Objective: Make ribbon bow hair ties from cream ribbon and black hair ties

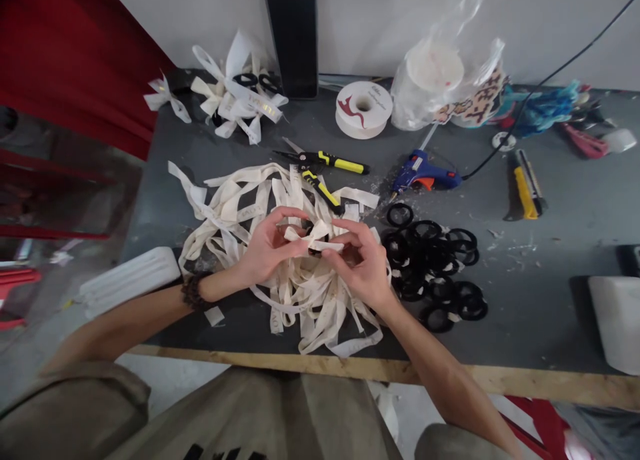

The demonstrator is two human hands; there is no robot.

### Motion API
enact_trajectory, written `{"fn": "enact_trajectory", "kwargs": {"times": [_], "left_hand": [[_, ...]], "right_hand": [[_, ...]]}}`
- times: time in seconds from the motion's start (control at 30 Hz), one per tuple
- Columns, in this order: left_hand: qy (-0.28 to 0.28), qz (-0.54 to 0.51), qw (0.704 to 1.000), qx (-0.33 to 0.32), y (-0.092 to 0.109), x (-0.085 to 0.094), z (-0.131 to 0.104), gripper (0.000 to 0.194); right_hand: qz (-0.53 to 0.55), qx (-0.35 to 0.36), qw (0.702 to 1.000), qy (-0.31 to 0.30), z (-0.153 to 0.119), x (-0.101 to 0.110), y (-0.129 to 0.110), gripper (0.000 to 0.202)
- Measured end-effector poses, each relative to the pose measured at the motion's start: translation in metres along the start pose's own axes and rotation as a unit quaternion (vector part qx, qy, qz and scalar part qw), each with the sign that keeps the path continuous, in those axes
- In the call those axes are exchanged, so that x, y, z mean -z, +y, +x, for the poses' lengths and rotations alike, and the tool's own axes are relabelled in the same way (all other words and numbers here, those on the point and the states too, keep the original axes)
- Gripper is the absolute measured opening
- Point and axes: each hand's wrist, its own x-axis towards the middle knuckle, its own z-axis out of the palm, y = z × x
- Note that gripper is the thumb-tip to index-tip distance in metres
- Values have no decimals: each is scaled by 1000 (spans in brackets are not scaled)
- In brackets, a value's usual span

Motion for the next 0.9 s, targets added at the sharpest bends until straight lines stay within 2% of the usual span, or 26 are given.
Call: {"fn": "enact_trajectory", "kwargs": {"times": [0.17,0.27,0.33,0.47,0.53,0.63,0.7,0.73,0.77,0.83,0.9], "left_hand": [[57,-3,998,-11,4,-4,-4,56],[63,8,998,-9,11,-5,-7,68],[53,2,999,-3,14,-6,-10,70],[7,-21,999,27,18,-12,-13,60],[1,-18,999,37,23,-14,-10,53],[45,52,998,15,42,-9,5,42],[74,122,990,-20,63,3,19,35],[78,182,979,-49,76,11,27,34],[56,272,958,-70,90,20,35,35],[69,438,889,-119,115,38,49,32],[107,562,809,-136,134,54,64,33]], "right_hand": [[58,-17,998,17,2,0,-1,37],[46,-24,999,15,3,0,-1,34],[31,-24,999,16,3,0,-2,33],[-5,4,1000,29,3,-1,-6,28],[-17,1,999,38,2,-1,-7,27],[3,-32,998,53,1,-3,-6,31],[23,-39,998,53,2,-3,-5,32],[29,-38,998,51,2,-4,-4,32],[31,-36,998,50,2,-4,-4,32],[33,-33,998,46,3,-4,-5,30],[34,-31,998,40,4,-4,-6,30]]}}
